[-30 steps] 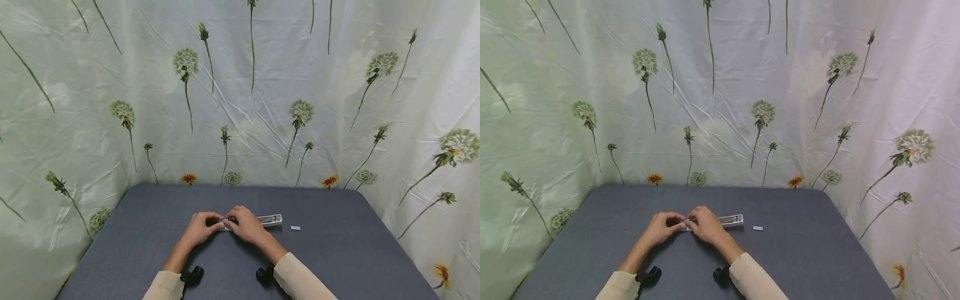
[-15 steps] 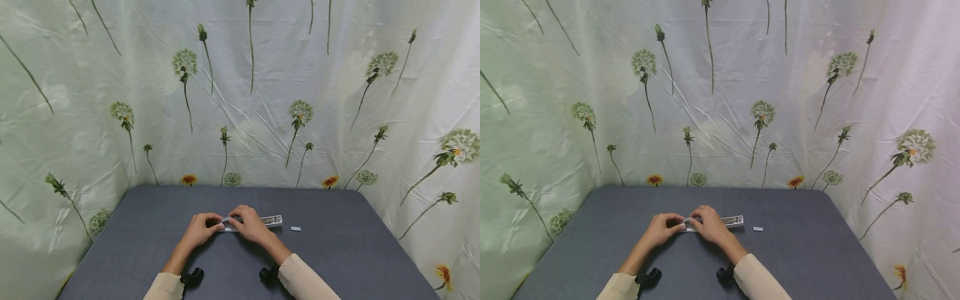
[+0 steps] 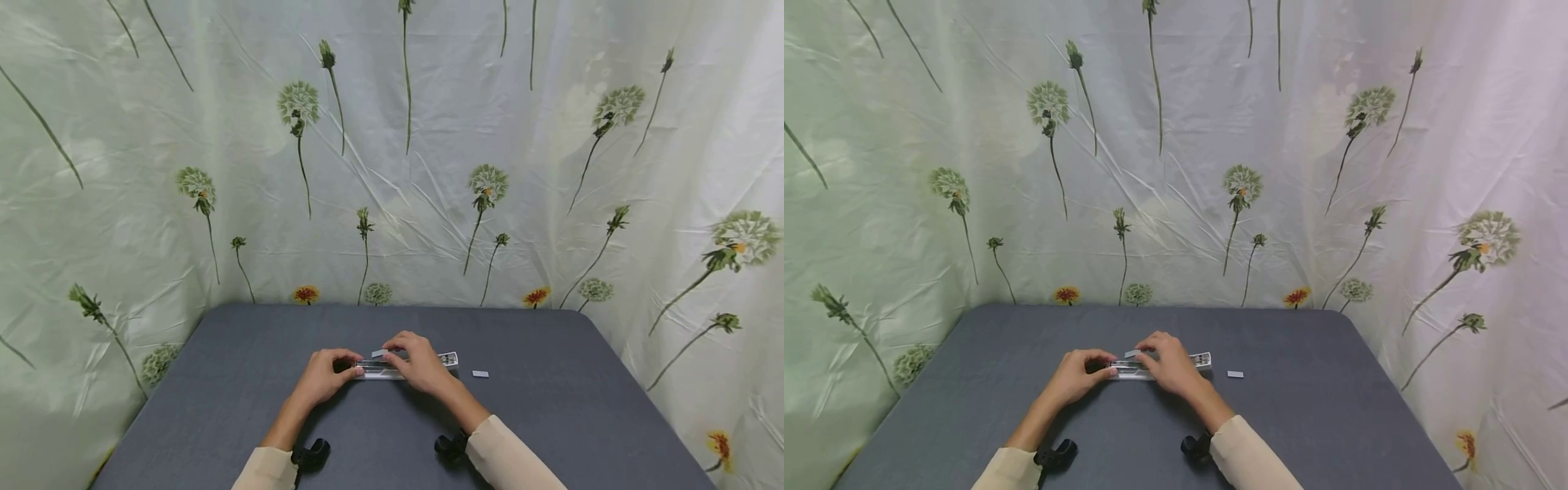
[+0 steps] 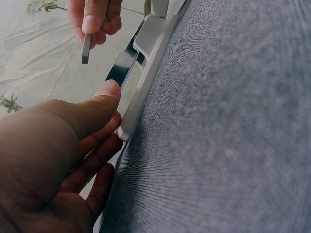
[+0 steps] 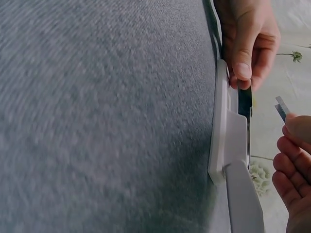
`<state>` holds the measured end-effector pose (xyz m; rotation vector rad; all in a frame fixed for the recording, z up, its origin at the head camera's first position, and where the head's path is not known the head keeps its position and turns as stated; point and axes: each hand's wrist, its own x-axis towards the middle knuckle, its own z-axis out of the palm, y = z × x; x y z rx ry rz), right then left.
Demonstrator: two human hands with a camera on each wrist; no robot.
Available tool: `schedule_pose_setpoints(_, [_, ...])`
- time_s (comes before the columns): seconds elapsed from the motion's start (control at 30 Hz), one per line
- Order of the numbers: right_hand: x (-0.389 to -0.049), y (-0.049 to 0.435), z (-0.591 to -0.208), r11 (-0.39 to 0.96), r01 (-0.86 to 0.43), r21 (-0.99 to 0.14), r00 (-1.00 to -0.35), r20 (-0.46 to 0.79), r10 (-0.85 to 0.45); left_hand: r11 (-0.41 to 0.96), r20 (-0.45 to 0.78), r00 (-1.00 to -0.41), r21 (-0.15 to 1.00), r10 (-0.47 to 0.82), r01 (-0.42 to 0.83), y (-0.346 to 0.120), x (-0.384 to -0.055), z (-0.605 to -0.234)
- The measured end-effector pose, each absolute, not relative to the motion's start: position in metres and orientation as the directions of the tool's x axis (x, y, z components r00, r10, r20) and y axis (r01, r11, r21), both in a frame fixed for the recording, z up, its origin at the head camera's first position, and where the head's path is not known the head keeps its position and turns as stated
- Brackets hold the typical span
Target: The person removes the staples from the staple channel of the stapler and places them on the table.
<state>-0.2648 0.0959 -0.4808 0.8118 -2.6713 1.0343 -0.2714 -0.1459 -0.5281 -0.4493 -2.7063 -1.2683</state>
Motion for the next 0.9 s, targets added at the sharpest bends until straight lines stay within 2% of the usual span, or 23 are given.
schedule_pose_setpoints(0.5, [-0.26, 0.118, -0.469, 0.593, -0.521, -0.614, -0.854, 0.37, -0.366, 0.596, 0.214, -0.953, 0.744, 0.215, 0.302, -0.147, -0.272, -0.528])
schedule_pose_setpoints(0.9, [-0.256, 0.139, -0.461, 0.616, -0.517, -0.594, -0.855, 0.39, -0.341, 0.606, 0.212, -0.953, 0.737, 0.215, 0.3, -0.147, -0.272, -0.528])
